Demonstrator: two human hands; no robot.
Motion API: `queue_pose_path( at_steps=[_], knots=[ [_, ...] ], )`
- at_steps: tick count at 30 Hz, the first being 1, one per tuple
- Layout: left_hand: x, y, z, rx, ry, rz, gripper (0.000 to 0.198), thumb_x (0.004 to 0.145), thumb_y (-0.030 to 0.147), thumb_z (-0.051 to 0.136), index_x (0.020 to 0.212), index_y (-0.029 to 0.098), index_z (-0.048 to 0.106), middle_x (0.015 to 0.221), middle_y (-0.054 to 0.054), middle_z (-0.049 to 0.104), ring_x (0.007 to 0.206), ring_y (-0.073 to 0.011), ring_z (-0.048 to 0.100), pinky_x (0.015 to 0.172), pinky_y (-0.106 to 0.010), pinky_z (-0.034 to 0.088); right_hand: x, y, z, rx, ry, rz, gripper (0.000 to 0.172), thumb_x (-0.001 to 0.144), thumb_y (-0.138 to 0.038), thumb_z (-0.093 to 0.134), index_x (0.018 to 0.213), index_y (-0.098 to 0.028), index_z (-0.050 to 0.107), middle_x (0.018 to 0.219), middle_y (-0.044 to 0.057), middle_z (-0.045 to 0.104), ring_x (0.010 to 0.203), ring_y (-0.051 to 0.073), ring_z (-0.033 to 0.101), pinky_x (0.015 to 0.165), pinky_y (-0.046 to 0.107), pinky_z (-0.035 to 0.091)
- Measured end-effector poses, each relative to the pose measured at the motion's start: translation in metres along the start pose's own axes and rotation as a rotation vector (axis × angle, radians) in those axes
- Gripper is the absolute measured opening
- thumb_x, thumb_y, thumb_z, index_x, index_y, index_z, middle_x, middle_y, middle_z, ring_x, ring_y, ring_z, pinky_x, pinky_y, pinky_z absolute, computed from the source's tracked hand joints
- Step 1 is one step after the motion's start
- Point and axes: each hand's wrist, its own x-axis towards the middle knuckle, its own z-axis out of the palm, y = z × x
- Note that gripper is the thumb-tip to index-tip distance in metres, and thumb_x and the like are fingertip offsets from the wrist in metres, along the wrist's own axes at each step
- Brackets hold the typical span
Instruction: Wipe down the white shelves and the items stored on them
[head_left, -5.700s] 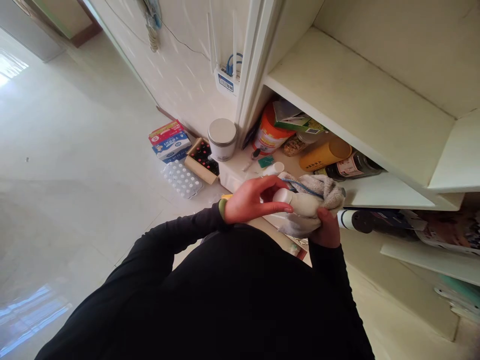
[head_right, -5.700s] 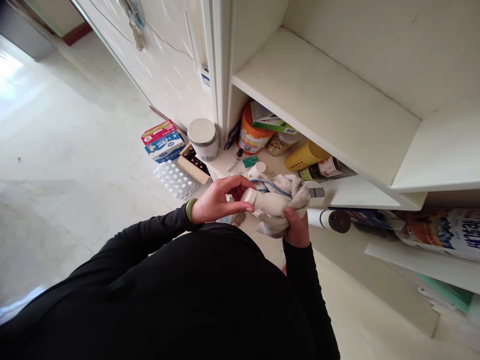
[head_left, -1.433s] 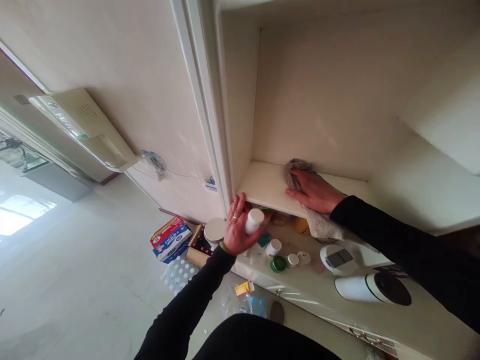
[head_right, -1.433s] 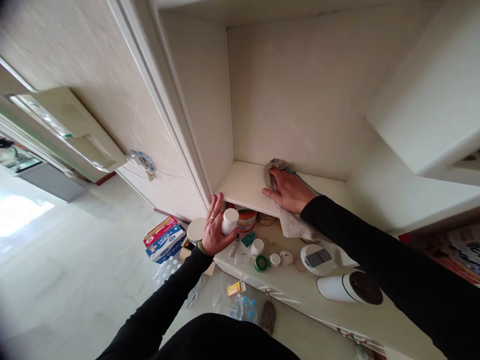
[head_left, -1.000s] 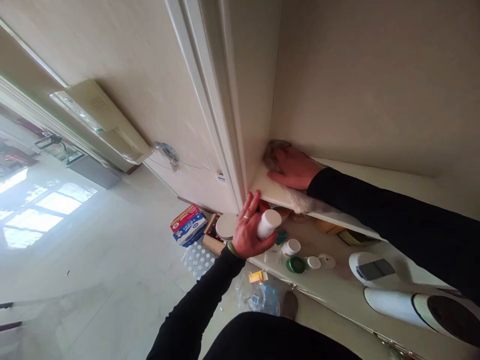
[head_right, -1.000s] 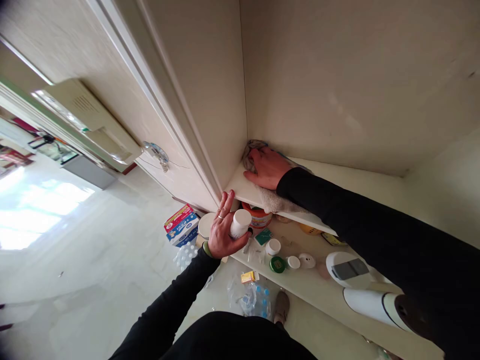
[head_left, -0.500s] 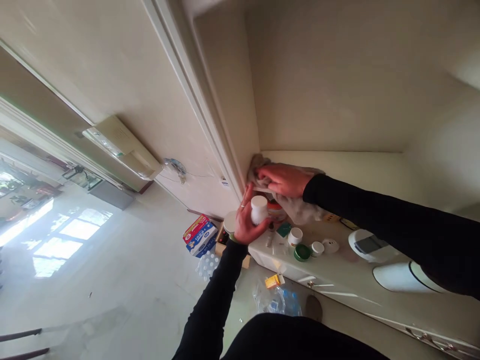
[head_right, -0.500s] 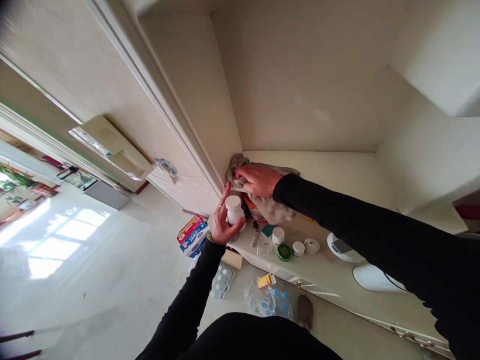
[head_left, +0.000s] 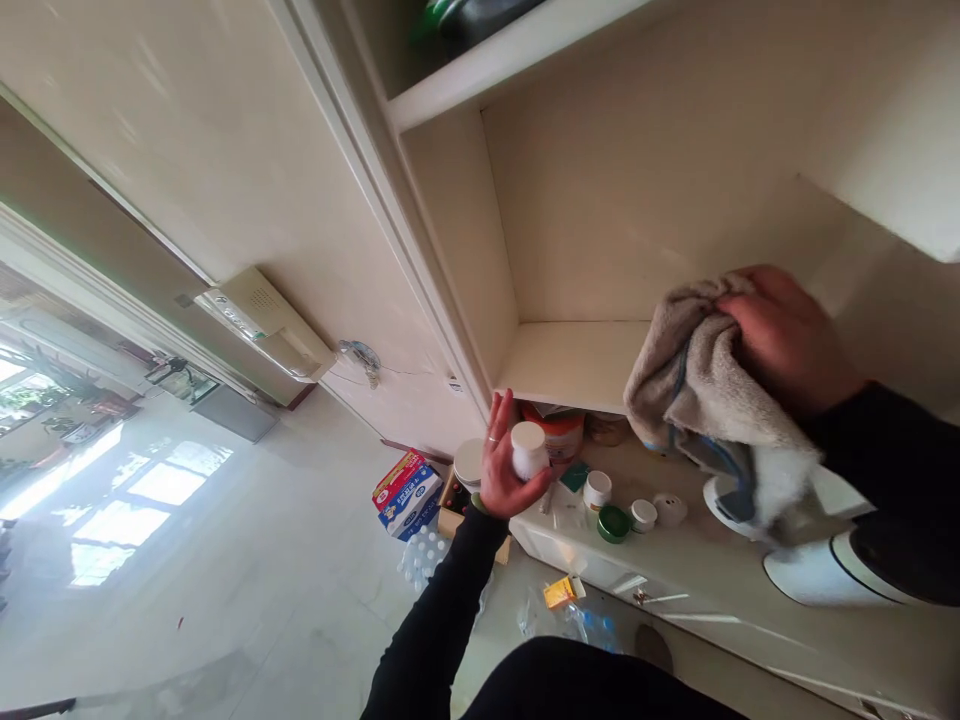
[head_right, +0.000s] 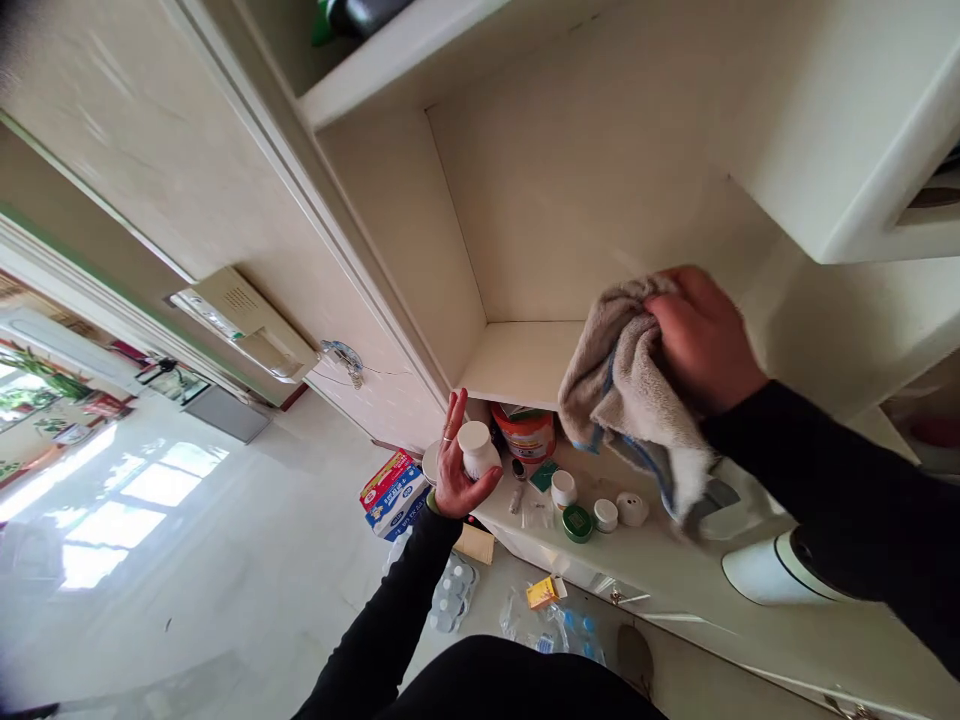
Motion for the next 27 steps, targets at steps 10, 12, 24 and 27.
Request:
queue_pose_path(
  at_steps=[10,12,24,27],
  knots=[
    [-0.001,-0.002,0.012,0.098,-0.087,-0.084,0.044,0.091,0.044,0.085,0.123,0.016,0.073,0.192,-0.023,0.017,0.178,-0.049,0.016,0.135,-0.074,0.042,-0.038,0.032,0.043,-0.419,-0.472,-0.551,0.083,0.11,-0.069,0.034,0.157,-0.008,0.066,0.162,0.027,0.064,0.157,0.046,0.057,0.131,0.068,0.048],
    [0.0,0.0,0.009,0.114,-0.115,-0.08,0.042,0.089,0.043,0.087,0.12,0.017,0.074,0.193,-0.02,0.014,0.178,-0.0501,0.015,0.135,-0.075,0.041,-0.02,0.024,0.062,-0.42,-0.51,-0.548,0.089,0.11,-0.072,0.033,0.157,-0.003,0.064,0.164,0.031,0.062,0.158,0.048,0.055,0.131,0.069,0.046],
    [0.008,-0.008,-0.016,0.006,-0.218,-0.126,0.057,0.087,0.049,0.091,0.132,0.016,0.075,0.186,-0.024,0.034,0.175,-0.0482,0.03,0.133,-0.07,0.047,0.058,-0.039,0.185,-0.291,-0.59,-0.368,0.076,0.105,-0.055,0.054,0.155,0.002,0.059,0.163,0.035,0.057,0.152,0.05,0.054,0.131,0.065,0.04],
    [0.009,-0.01,-0.023,-0.107,-0.198,-0.173,0.07,0.091,0.061,0.086,0.144,0.017,0.071,0.179,-0.024,0.048,0.169,-0.0462,0.044,0.133,-0.067,0.049,0.04,-0.046,0.176,-0.237,-0.602,-0.438,0.054,0.102,-0.031,0.054,0.148,-0.006,0.067,0.155,0.028,0.066,0.145,0.042,0.062,0.125,0.059,0.049]
  ],
)
